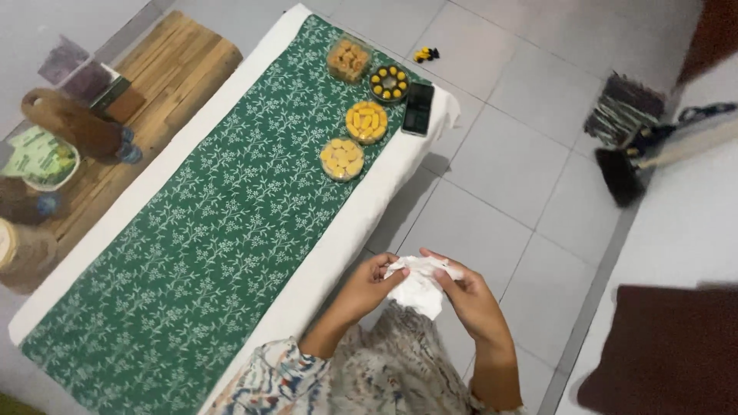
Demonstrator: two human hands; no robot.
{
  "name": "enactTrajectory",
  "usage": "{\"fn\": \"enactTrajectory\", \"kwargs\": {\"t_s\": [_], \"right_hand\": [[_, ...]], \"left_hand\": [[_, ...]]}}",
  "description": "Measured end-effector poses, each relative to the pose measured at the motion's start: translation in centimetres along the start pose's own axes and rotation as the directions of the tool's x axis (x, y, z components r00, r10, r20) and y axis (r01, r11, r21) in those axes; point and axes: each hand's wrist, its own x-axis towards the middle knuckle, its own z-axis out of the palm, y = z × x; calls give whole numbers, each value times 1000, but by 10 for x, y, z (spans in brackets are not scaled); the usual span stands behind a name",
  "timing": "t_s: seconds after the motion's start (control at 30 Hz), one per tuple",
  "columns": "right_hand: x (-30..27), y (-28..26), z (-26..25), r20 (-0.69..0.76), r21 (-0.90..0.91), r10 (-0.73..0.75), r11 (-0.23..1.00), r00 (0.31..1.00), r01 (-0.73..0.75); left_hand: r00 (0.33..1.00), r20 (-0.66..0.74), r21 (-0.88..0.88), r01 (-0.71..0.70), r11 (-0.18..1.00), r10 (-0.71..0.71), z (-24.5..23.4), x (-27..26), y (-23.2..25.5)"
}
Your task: Cleaning a wooden board with a cloth and a cleaning agent
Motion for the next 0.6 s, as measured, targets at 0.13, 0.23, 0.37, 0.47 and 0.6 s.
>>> {"fn": "enactTrajectory", "kwargs": {"t_s": [0.13,0.23,0.37,0.47,0.6], "right_hand": [[47,-28,-22,-68,-143,-318,941,946,307],[72,-63,-52,131,-320,-414,842,901,434],[105,-95,-92,453,-424,-392,695,801,580],[135,-103,-113,546,-397,-367,678,753,618],[173,-112,-116,635,-335,-360,669,683,664]], "left_hand": [[1000,-8,-226,-22,974,21,28,40,28],[999,28,-303,51,952,-45,40,69,46],[995,46,-518,102,849,-91,59,111,55],[996,-13,-579,61,813,-84,59,143,36],[994,-83,-671,-5,742,-68,51,156,33]]}}
